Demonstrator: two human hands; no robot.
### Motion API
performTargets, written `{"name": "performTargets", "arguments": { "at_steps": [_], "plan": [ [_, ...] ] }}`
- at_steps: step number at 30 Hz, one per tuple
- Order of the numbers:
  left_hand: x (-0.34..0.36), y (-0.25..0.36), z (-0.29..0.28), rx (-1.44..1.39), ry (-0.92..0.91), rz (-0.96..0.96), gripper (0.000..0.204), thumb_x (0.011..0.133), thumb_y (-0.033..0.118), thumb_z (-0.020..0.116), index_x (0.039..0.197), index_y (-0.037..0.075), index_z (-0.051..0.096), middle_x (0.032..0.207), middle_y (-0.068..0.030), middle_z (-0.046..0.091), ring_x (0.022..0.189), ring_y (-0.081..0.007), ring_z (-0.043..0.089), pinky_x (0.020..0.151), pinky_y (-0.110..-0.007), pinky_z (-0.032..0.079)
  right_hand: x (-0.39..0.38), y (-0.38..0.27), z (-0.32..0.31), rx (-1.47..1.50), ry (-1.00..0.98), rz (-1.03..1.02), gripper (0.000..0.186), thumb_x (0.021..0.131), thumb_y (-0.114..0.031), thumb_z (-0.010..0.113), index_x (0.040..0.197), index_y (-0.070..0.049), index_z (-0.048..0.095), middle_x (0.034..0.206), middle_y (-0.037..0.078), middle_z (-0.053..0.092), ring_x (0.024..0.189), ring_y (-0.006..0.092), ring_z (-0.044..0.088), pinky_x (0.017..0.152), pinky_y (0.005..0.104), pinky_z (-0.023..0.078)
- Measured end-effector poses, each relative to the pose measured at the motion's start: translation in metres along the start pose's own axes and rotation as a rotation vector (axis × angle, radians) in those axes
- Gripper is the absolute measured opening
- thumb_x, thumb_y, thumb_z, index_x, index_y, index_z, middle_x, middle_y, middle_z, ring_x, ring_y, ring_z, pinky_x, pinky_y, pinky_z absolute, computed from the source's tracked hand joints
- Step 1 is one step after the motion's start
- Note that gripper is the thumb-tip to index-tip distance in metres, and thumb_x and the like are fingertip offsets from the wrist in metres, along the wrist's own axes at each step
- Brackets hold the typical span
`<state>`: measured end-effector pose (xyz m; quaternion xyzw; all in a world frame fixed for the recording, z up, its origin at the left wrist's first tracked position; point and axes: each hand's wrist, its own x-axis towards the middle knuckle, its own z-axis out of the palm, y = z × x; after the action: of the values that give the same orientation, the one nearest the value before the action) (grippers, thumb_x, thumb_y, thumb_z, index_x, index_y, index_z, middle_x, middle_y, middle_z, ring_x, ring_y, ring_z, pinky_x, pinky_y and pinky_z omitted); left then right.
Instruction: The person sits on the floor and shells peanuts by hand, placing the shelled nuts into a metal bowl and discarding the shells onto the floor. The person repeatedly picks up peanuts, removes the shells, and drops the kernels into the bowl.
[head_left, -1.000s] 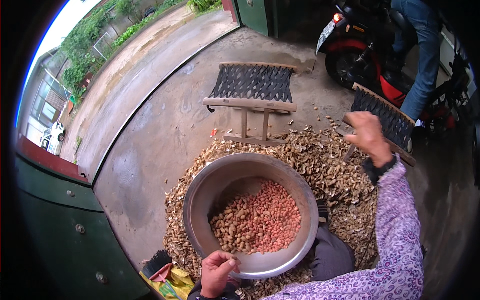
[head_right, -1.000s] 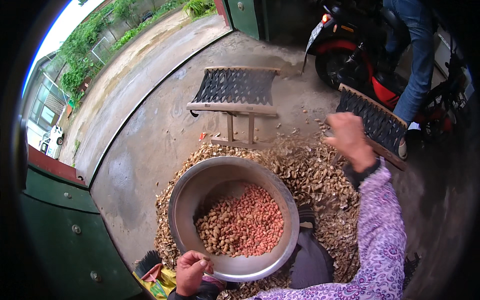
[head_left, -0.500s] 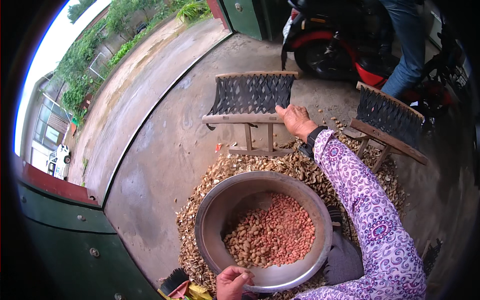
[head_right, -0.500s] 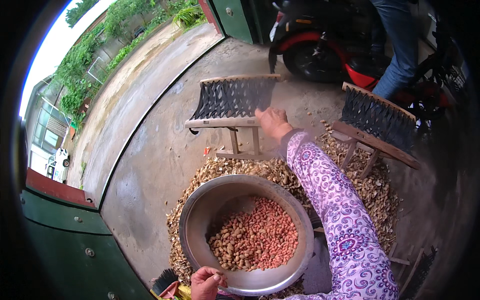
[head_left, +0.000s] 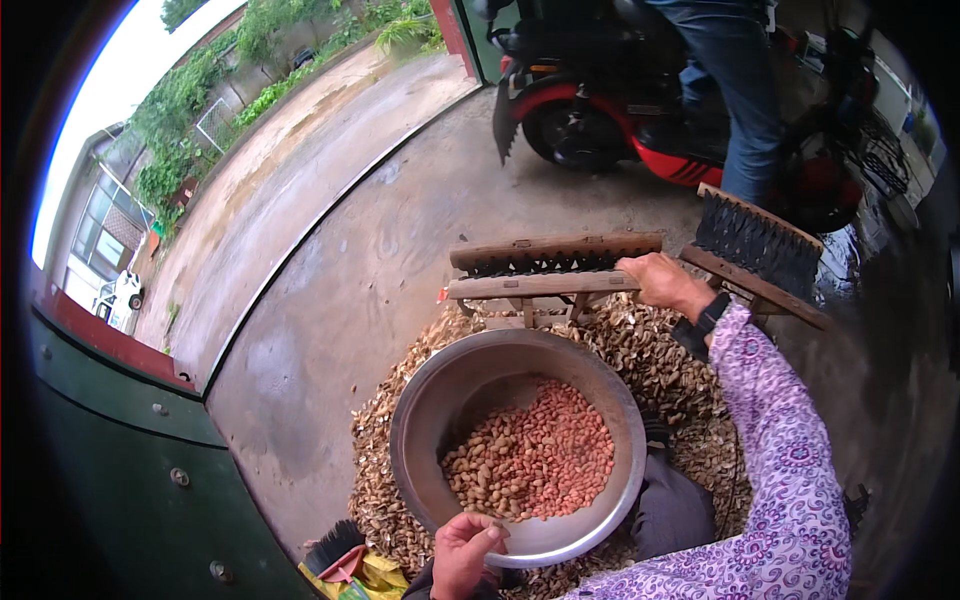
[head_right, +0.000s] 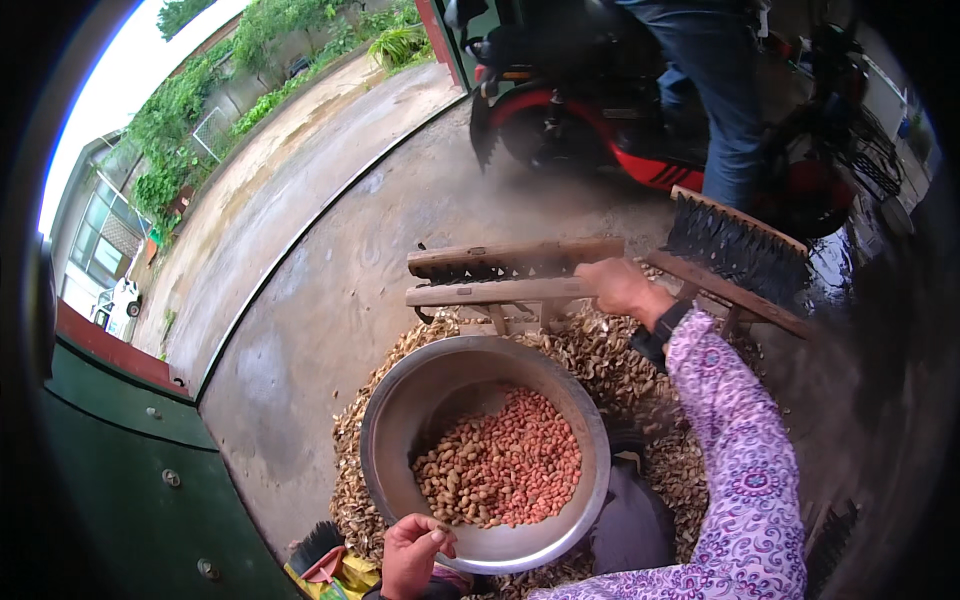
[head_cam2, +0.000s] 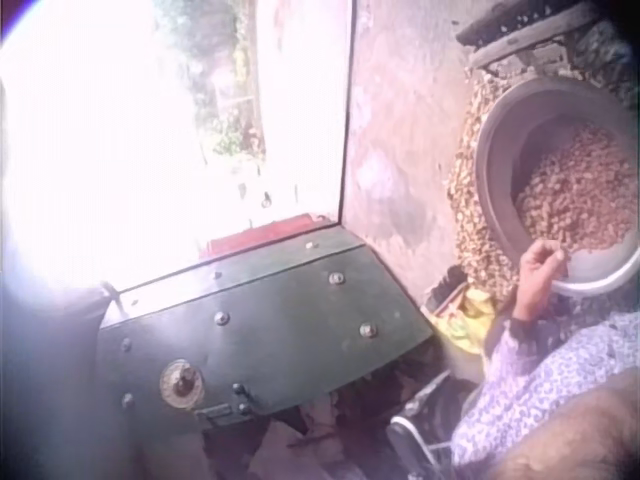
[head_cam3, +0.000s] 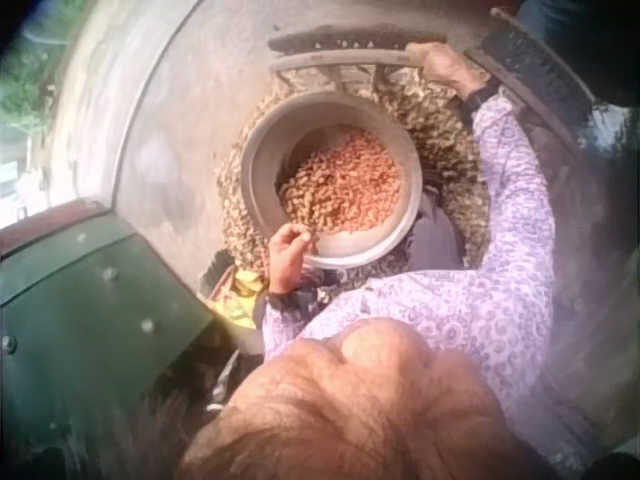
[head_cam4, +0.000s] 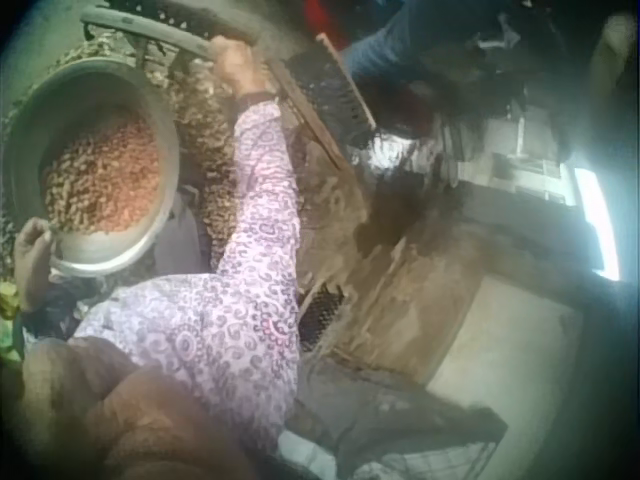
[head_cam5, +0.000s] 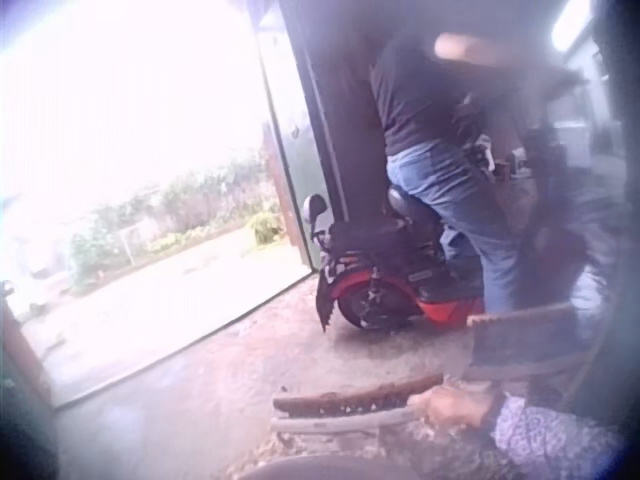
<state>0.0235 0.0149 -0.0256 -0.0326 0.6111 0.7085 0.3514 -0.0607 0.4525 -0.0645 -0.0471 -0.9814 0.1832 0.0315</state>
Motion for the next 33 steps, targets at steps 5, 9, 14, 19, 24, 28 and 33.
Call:
{"name": "performTargets", "arguments": {
  "at_steps": [5,9,14,19,24,28,33],
  "plan": [
    [0.009,-0.005,0.007,0.018,-0.021,-0.023,0.007,0.075,0.003,0.058,0.077,-0.002,0.055,0.067,-0.0073,0.059,0.057,-0.0107,0.054,0.058,-0.021,0.044,0.01,0.003,0.008,-0.041,0.126,0.003,0.019,0.067,-0.006,0.052,0.085,-0.009,0.054,0.078,0.013,0.059,0.079,0.0328,0.056,0.068,0.0432,0.042],
    [0.005,-0.009,0.008,0.02,-0.039,-0.04,0.007,0.076,0.005,0.058,0.077,-0.002,0.056,0.064,-0.0057,0.057,0.057,-0.0098,0.053,0.057,-0.021,0.042,-0.001,0.001,0.063,-0.223,0.418,0.194,0.016,0.078,-0.013,0.042,0.088,-0.009,0.054,0.079,0.02,0.057,0.078,0.0361,0.056,0.071,0.0445,0.042],
    [0.002,-0.007,0.0,-0.007,-0.041,-0.016,0.007,0.077,0.005,0.057,0.077,-0.002,0.056,0.063,-0.0053,0.057,0.057,-0.01,0.052,0.058,-0.021,0.042,0.016,-0.001,0.057,0.017,0.18,0.364,0.021,0.08,-0.014,0.039,0.096,-0.009,0.052,0.089,0.024,0.054,0.087,0.0388,0.053,0.075,0.0448,0.041],
    [0.002,-0.003,-0.002,-0.002,-0.039,-0.018,0.008,0.078,0.006,0.057,0.079,-0.001,0.055,0.065,-0.0044,0.057,0.059,-0.0091,0.052,0.059,-0.02,0.041,0.013,0.0,0.052,-0.021,0.259,0.312,0.021,0.076,-0.012,0.044,0.096,-0.009,0.051,0.092,0.024,0.053,0.088,0.0397,0.051,0.074,0.0441,0.042],
    [0.0,-0.001,-0.002,-0.016,-0.009,-0.011,0.004,0.076,0.001,0.055,0.078,-0.002,0.054,0.072,-0.0099,0.059,0.06,-0.0141,0.055,0.059,-0.025,0.045,0.015,0.015,0.053,0.02,0.265,0.274,0.044,0.065,0.003,0.051,0.107,-0.01,0.049,0.092,0.024,0.051,0.089,0.0393,0.05,0.078,0.0428,0.041],
    [0.001,-0.002,-0.001,0.006,-0.004,-0.018,0.005,0.077,0.003,0.056,0.079,-0.002,0.055,0.072,-0.0087,0.059,0.06,-0.0128,0.054,0.059,-0.024,0.045,0.014,0.028,0.052,0.066,0.197,0.265,0.055,0.064,0.003,0.051,0.117,-0.013,0.045,0.098,0.023,0.049,0.095,0.0386,0.047,0.082,0.0409,0.04],
    [0.002,-0.006,0.003,-0.025,-0.027,0.042,0.004,0.078,0.004,0.056,0.081,0.002,0.055,0.068,-0.0027,0.057,0.056,-0.0084,0.051,0.052,-0.02,0.042,0.013,0.046,0.052,0.048,0.17,0.212,0.06,0.062,0.004,0.052,0.119,-0.013,0.044,0.099,0.021,0.049,0.096,0.0372,0.047,0.083,0.0398,0.039]
  ]
}}
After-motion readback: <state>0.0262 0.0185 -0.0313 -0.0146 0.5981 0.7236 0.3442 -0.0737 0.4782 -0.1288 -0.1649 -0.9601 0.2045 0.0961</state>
